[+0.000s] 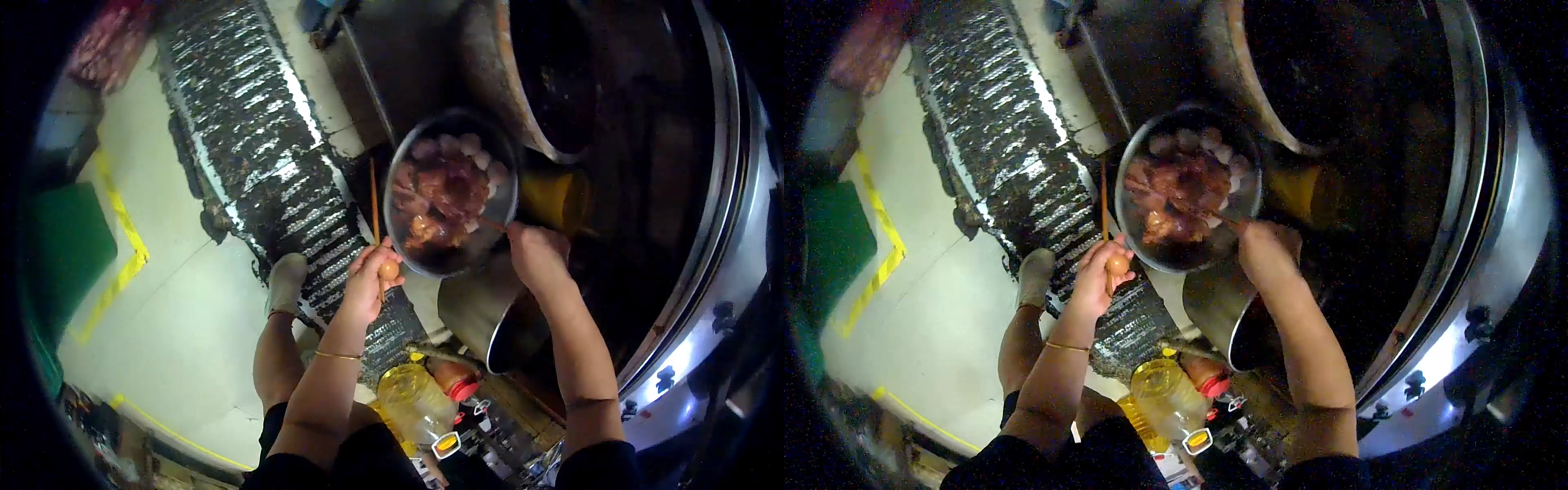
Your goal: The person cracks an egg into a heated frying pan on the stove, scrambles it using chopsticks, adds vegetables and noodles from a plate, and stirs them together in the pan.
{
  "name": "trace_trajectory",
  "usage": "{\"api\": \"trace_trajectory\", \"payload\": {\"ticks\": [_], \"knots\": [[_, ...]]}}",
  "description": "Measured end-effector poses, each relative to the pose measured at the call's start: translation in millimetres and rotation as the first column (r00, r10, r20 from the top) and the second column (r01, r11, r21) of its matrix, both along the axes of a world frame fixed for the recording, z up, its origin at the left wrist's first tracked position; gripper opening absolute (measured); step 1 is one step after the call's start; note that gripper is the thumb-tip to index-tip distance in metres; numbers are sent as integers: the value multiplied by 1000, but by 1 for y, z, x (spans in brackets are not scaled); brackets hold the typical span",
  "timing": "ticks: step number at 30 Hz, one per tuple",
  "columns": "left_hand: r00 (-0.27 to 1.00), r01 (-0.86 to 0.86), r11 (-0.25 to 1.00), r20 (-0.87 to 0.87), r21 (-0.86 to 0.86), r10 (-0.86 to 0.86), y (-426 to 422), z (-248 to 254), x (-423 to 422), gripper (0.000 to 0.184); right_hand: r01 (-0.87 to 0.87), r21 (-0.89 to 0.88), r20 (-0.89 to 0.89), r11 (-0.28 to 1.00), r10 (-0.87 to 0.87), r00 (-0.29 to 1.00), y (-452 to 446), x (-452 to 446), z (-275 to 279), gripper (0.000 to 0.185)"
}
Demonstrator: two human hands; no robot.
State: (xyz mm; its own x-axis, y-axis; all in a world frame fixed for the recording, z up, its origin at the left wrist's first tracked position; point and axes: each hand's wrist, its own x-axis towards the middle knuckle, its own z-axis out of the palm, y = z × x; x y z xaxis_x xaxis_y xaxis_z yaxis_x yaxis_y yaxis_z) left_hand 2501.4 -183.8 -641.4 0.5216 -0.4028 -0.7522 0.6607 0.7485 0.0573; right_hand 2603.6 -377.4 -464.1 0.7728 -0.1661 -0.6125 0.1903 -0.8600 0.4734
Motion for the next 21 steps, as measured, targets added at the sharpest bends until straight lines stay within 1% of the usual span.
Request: {"api": "trace_trajectory", "payload": {"ticks": [1,2,4,6,9,13,16,19,21], "knots": [[1000,-2,1000,9,-3,2,-1,0,-3,16,145,12,102,989,-146,984,-16,-11,-5,16],[1000,-6,1000,18,-3,6,-1,-1,-7,16,282,37,201,959,-284,938,-32,-21,-14,17],[999,-6,1000,38,-8,6,-4,-2,-8,16,386,68,293,920,-388,874,-49,-30,-18,19],[998,-12,1000,61,-11,13,-3,-1,-10,16,352,45,282,935,-350,893,-53,-29,-12,20],[999,13,1000,48,-6,-12,-5,-1,-13,17,195,127,204,973,-217,955,-76,-28,-42,21],[998,10,1000,56,10,-10,-7,-6,-13,16,15,225,67,974,-31,997,-82,-12,-65,19],[999,28,999,45,29,-29,-6,-5,-11,16,36,303,50,952,-53,997,-82,-8,-50,18],[998,51,997,24,61,-53,-7,-1,-4,16,17,275,-24,961,-11,1000,-82,-2,-43,17],[998,55,996,11,77,-56,-5,-1,-1,15,142,379,-72,914,-124,990,-73,3,-29,17]]}}
